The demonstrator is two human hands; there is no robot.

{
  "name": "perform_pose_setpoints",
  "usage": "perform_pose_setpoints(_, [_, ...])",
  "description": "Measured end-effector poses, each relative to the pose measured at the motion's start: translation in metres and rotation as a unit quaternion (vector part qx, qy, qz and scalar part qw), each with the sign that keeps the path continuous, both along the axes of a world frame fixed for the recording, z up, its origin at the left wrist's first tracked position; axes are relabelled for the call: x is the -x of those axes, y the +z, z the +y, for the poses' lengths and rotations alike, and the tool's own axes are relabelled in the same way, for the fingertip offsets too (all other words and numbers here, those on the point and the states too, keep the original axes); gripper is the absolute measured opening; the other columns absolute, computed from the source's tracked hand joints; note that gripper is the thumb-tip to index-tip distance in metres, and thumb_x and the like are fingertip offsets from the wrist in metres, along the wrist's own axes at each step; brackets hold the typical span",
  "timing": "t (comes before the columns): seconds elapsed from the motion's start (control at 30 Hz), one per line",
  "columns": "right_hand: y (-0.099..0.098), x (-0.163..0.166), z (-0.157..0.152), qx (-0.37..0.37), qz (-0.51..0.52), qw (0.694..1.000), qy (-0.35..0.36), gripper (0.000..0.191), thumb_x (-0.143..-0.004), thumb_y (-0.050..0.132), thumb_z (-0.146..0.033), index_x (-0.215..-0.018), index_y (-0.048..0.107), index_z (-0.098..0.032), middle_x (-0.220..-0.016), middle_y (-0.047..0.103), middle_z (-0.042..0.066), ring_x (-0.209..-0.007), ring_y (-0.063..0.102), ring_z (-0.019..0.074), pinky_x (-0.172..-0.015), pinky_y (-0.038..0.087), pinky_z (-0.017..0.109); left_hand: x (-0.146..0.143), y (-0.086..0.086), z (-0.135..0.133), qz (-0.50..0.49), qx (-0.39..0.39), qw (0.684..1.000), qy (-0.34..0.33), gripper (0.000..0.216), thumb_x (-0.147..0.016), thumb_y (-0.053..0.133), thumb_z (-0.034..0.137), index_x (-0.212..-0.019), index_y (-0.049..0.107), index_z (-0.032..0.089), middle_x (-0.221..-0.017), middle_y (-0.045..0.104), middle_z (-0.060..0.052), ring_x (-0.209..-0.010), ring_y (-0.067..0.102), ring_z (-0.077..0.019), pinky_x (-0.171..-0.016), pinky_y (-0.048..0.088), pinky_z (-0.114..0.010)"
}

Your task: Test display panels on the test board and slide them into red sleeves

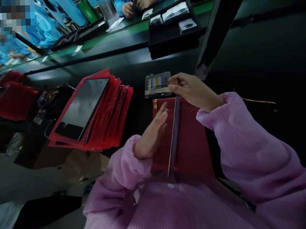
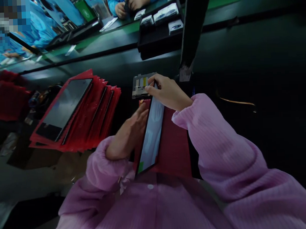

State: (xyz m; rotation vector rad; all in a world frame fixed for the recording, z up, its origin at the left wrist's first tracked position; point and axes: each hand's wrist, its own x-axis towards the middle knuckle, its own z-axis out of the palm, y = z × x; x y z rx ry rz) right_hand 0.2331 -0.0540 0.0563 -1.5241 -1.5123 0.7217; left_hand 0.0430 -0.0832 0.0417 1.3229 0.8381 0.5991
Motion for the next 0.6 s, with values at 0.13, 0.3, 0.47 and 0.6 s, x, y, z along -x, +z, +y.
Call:
perform_pose_setpoints(0.13, [0.002, -0.005, -0.003, 0.014, -0.001, 1.0, 0.0, 0.019, -0.088, 0.059, -0.029, -0.101, 0.065, -0.016, -0.103, 0.064, 0.003, -0.091, 0.058, 0.0165, -0.082, 0.042, 0.03, 0.028, -0.017, 0.06, 0.087, -0.188, 0.975, 0.085, 0.042, -0.088, 0.048, 0.036, -0.127, 0.049, 0.021, -0.128, 0.057, -0.008, -0.118, 0.056, -0.0179, -0.105, 0.046, -0.035])
perform_pose_setpoints(0.3, [0.004, -0.005, -0.004, 0.023, 0.004, 1.0, 0.003, 0.018, -0.087, 0.06, -0.028, -0.1, 0.065, -0.016, -0.101, 0.064, 0.003, -0.088, 0.058, 0.0154, -0.081, 0.042, 0.03, 0.02, -0.06, 0.142, 0.367, -0.373, 0.841, 0.139, 0.038, -0.088, 0.042, 0.019, -0.123, 0.056, 0.012, -0.11, 0.06, -0.012, -0.097, 0.058, -0.0184, -0.096, 0.047, -0.035])
perform_pose_setpoints(0.47, [0.002, -0.006, -0.003, 0.019, -0.005, 1.0, 0.003, 0.017, -0.088, 0.06, -0.026, -0.1, 0.064, -0.016, -0.106, 0.064, 0.004, -0.095, 0.058, 0.0162, -0.09, 0.042, 0.031, 0.004, -0.086, 0.173, 0.435, -0.414, 0.793, 0.108, 0.044, -0.091, 0.039, 0.025, -0.132, 0.054, 0.021, -0.118, 0.057, -0.012, -0.104, 0.056, -0.0253, -0.093, 0.044, -0.038])
perform_pose_setpoints(0.6, [0.002, -0.007, -0.005, 0.02, -0.006, 1.0, 0.011, 0.016, -0.088, 0.059, -0.028, -0.099, 0.063, -0.016, -0.106, 0.063, 0.004, -0.097, 0.057, 0.0169, -0.093, 0.042, 0.032, 0.004, -0.089, 0.175, 0.469, -0.431, 0.766, 0.09, 0.045, -0.093, 0.036, 0.028, -0.134, 0.053, 0.027, -0.113, 0.058, -0.01, -0.099, 0.058, -0.0257, -0.088, 0.044, -0.036])
